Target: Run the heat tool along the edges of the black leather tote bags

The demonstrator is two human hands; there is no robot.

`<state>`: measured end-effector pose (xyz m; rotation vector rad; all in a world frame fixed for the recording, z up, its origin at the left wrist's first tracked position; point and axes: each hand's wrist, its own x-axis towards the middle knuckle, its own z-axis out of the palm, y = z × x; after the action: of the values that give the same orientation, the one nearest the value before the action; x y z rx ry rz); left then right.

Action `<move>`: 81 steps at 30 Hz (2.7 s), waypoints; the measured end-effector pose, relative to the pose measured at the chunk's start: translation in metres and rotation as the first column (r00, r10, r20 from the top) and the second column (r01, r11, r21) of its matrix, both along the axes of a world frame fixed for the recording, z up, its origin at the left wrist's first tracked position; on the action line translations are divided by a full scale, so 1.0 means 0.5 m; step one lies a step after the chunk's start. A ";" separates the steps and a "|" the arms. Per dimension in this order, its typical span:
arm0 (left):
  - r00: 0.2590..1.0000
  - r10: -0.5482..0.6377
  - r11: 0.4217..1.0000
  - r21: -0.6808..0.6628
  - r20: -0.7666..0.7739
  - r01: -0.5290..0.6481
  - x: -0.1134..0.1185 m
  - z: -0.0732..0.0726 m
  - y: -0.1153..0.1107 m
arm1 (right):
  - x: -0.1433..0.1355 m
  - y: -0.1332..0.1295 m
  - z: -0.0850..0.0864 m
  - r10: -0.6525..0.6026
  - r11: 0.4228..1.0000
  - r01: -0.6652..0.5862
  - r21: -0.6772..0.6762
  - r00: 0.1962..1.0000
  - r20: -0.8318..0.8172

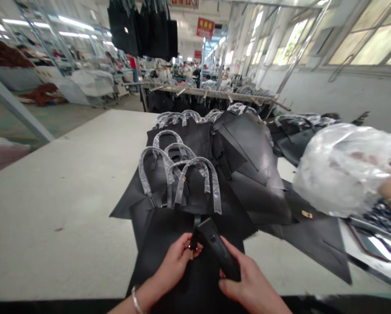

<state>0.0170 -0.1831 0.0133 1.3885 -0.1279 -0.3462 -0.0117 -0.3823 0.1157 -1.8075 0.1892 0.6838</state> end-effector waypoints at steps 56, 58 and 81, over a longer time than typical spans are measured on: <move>0.783 0.030 0.988 -0.138 0.621 0.072 0.136 0.349 0.017 | -0.108 -0.233 0.027 -0.424 0.806 0.568 -0.166 0.750 0.507; 0.810 0.016 0.982 -0.159 0.587 0.097 0.138 0.366 0.053 | -0.105 -0.237 0.036 -0.411 0.799 0.566 -0.204 0.761 0.502; 0.825 -0.340 0.536 0.814 0.452 -0.225 0.031 0.019 -0.020 | 0.028 -0.066 -0.031 0.052 0.995 -0.053 -0.081 0.998 -0.022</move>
<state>0.0325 -0.1932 0.0227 2.4805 -0.5740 0.0047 0.0023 -0.4154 0.1004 -1.8902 0.1861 0.7408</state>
